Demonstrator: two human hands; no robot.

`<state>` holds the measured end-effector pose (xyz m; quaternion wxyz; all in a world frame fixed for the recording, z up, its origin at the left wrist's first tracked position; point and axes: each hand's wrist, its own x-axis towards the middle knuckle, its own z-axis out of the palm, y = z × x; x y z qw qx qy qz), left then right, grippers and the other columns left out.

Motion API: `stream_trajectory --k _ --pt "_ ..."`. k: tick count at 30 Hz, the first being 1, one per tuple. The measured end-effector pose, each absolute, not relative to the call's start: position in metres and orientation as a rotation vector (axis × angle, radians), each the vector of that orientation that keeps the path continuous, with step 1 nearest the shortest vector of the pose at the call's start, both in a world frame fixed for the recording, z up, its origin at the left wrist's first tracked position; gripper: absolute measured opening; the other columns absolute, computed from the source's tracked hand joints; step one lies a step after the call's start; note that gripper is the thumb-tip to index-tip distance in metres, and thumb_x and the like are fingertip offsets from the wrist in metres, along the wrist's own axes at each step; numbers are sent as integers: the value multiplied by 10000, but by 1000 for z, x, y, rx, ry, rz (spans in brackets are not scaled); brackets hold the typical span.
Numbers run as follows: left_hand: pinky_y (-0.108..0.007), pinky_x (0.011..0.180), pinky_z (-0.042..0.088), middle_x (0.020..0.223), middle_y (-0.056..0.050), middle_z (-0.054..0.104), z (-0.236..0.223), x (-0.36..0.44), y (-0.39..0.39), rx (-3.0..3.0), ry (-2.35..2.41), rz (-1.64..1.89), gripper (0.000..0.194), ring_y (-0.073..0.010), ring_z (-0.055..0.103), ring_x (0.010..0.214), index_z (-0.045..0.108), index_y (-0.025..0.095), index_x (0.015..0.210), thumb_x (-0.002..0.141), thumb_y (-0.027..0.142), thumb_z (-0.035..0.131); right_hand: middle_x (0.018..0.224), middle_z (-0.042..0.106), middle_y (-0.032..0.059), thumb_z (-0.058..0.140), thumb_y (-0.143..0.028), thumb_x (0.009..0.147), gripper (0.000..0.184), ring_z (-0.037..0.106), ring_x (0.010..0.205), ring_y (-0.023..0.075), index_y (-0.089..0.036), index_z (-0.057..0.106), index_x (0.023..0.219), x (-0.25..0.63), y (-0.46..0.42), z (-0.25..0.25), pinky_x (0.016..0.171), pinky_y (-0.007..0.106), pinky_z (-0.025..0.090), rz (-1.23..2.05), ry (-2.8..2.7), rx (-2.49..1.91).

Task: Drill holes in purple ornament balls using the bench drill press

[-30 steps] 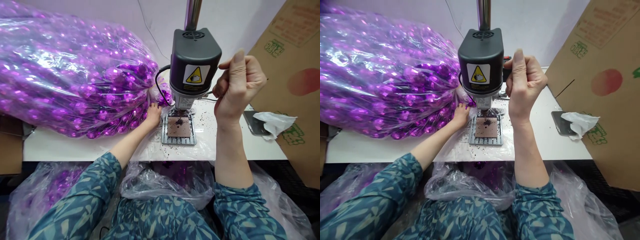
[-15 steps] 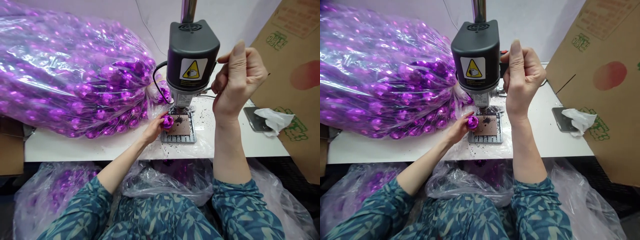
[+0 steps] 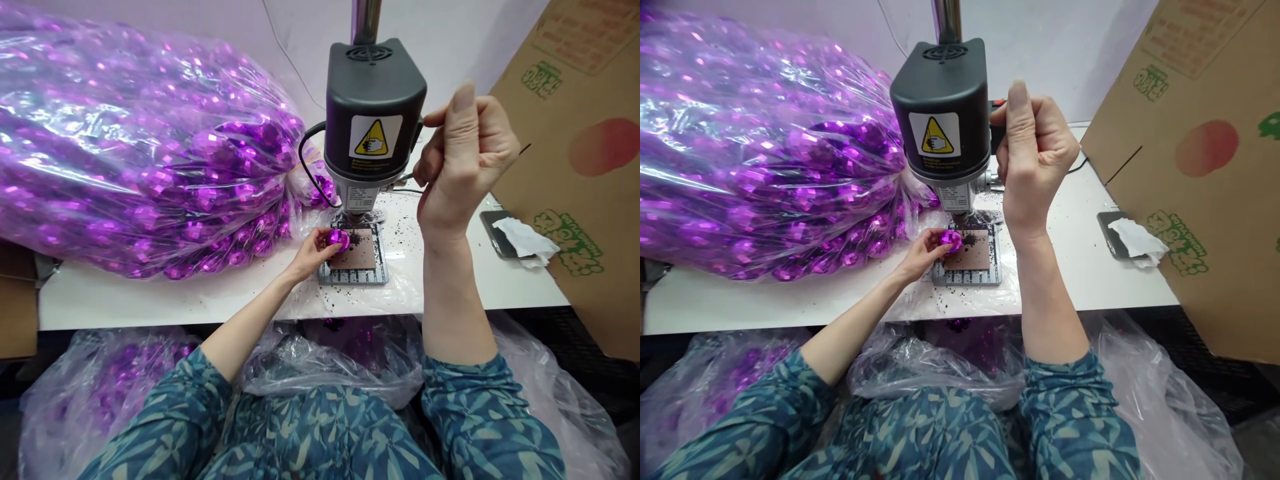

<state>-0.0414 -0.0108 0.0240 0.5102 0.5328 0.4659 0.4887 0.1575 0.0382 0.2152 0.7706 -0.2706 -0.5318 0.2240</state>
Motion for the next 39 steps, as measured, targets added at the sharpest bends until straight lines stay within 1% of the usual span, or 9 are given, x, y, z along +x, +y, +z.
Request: stream_trajectory --k 7,11,15,18,20,27,31,33,39 --pt "-323 785 592 1077 -93 769 18 -38 -1 1414 1216 1123 674 -184 710 863 659 151 1332 798 485 900 443 290 -87 567 -760 817 574 292 354 14 -195 533 727 160 36 214 372 254 194 460 -1195 -601" --pt "-302 740 583 1137 -100 738 23 -32 -2 1564 1246 1106 613 -164 687 829 667 159 1346 835 424 877 449 285 -85 548 -762 838 575 289 361 11 -198 522 731 160 35 214 385 243 209 451 -1223 -597" --pt "-370 882 608 1186 -98 712 27 -22 -4 1764 1333 1131 537 -217 697 980 715 194 1286 815 372 902 449 271 -84 568 -777 813 585 280 360 13 -200 528 720 159 33 214 389 246 201 475 -1200 -583" --pt "-465 1043 576 1216 -107 728 22 -15 -3 1818 1363 1152 529 -284 679 1155 720 209 1276 801 338 914 450 274 -83 572 -780 808 590 284 366 9 -198 540 718 158 31 215 400 238 214 482 -1198 -585" --pt "-486 1089 557 1266 -121 728 15 -12 -1 1777 1330 1164 545 -303 671 1220 704 207 1306 815 332 903 445 273 -83 580 -778 803 587 285 367 8 -197 551 716 157 30 215 403 235 213 485 -1190 -576" --pt "-483 1146 523 1363 -138 694 7 -12 -2 1653 1224 1178 617 -302 667 1269 664 208 1373 839 420 886 457 285 -78 607 -769 816 593 304 375 16 -194 536 692 151 16 208 404 268 190 433 -1128 -539" --pt "-503 1166 502 1359 -146 688 7 -11 -3 1619 1215 1176 626 -306 657 1275 659 204 1374 836 429 887 469 282 -76 626 -579 938 448 307 391 16 -190 562 724 149 5 193 423 251 211 410 -1090 -497" --pt "-506 1172 496 1356 -143 688 6 -11 -2 1612 1214 1177 626 -307 653 1278 658 207 1371 833 426 891 475 296 -74 632 -518 954 386 317 392 20 -201 586 739 150 2 185 427 246 215 395 -1092 -462" --pt "-501 1160 501 1371 -151 669 6 -12 -3 1602 1207 1157 644 -306 652 1276 638 197 1389 844 440 881 453 307 -76 625 -526 954 333 305 376 44 -245 632 775 153 8 167 427 268 268 302 -1108 -404"
